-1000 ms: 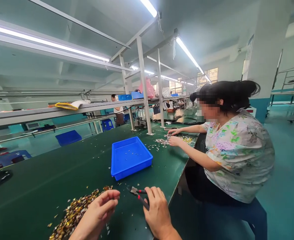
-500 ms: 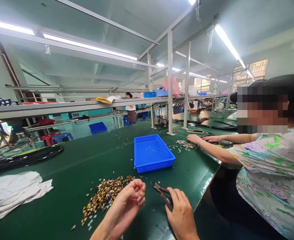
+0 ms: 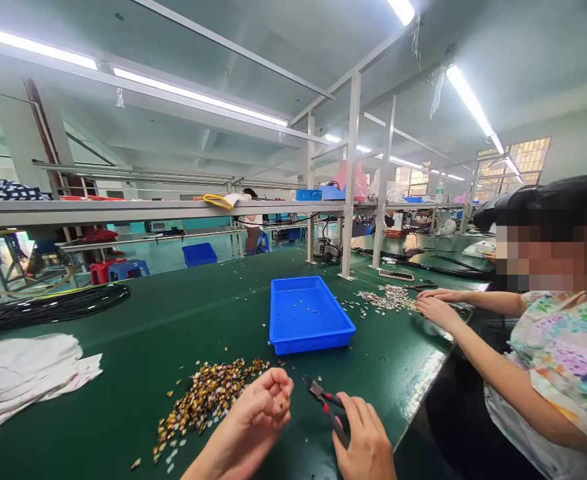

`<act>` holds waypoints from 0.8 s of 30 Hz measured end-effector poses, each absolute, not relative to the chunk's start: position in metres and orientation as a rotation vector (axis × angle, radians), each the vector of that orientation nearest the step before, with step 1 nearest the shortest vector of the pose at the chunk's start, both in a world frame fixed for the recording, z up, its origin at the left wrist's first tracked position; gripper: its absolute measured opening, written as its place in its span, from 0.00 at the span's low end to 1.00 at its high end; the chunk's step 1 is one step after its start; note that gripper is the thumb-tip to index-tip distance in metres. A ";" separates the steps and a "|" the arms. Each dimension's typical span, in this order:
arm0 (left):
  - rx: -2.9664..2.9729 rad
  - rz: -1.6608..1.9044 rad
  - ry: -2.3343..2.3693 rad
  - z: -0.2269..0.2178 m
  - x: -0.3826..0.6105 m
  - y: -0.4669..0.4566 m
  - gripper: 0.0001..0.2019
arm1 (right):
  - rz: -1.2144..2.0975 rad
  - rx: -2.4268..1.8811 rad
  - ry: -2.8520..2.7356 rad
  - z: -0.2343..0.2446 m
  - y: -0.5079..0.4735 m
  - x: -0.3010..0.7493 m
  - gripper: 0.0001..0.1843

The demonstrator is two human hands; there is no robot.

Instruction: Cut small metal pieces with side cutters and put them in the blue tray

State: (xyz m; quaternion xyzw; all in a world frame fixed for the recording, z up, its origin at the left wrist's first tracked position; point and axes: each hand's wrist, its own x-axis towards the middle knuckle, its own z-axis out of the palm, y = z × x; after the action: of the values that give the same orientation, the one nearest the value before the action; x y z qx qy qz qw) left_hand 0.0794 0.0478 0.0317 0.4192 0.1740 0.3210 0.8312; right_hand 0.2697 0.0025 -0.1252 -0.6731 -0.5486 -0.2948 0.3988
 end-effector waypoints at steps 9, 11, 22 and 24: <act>0.877 0.702 0.378 0.034 0.084 0.046 0.05 | -0.651 -1.713 -1.355 -0.132 0.003 0.269 0.19; 0.877 0.721 0.413 0.035 0.086 0.045 0.04 | -0.634 -1.702 -1.355 -0.133 0.004 0.269 0.19; 2.004 0.631 1.046 0.012 0.079 0.080 0.13 | -0.381 -1.822 -1.342 -0.091 -0.008 0.255 0.21; 2.061 0.641 1.110 0.008 0.077 0.086 0.12 | -0.373 -1.840 -1.300 -0.086 -0.009 0.251 0.21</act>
State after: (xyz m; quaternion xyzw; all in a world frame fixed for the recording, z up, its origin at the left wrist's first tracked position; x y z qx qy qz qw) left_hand 0.0773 0.0857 0.0081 0.7954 0.4285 0.2476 0.3498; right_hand 0.2514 -0.0093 -0.0856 -0.7329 -0.5177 -0.1485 0.4158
